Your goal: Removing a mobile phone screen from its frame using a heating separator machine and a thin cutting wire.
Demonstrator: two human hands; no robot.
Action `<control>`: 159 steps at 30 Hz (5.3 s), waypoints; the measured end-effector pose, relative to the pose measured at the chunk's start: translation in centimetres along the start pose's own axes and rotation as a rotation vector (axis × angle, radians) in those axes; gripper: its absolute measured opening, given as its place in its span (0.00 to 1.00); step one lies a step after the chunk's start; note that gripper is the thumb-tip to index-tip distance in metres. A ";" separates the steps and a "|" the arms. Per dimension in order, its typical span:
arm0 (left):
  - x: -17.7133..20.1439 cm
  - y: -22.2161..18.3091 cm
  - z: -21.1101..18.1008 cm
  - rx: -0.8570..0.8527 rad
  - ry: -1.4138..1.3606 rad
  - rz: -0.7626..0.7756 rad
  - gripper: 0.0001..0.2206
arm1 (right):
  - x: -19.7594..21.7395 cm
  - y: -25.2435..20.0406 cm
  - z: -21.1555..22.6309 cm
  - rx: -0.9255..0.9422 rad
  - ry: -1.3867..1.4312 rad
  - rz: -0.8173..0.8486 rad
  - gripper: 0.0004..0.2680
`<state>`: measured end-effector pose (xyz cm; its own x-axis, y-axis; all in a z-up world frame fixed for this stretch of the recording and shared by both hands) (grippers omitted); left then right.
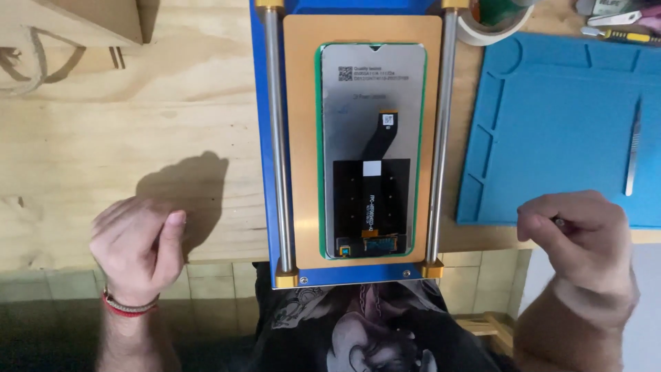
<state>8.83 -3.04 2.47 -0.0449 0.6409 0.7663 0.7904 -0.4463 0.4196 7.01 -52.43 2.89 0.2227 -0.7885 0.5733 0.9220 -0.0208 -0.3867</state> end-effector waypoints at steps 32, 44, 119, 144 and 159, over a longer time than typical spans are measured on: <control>-1.1 2.0 -0.5 0.183 0.015 0.061 0.18 | -1.4 3.9 -2.5 -0.194 -0.184 0.188 0.11; -0.5 2.9 -1.4 0.267 0.055 0.029 0.19 | -3.2 4.8 -1.2 -0.186 -0.141 0.247 0.11; -0.8 4.1 -0.5 0.223 0.012 -0.135 0.20 | -3.5 8.1 -3.8 -0.118 -0.158 0.100 0.11; -1.5 1.9 3.9 0.450 -0.082 -0.050 0.23 | -3.8 8.3 2.0 -0.067 0.158 0.107 0.11; -3.3 3.8 1.8 0.476 -0.143 -0.044 0.22 | -3.0 10.5 -0.6 -0.105 0.027 0.129 0.09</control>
<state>13.06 -5.74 0.70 -0.0267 0.7469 0.6643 0.9824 -0.1033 0.1556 15.86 -50.66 -3.38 0.3272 -0.8053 0.4945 0.8475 0.0186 -0.5305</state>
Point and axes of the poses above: each hand's wrist, its own y-axis towards the middle knuckle, its own x-axis out of the back of the hand, z = x × y, the point moved 10 cm from there along y, towards the middle knuckle, and after that the axes turned 11 degrees about -x, right-handed, at the moved point
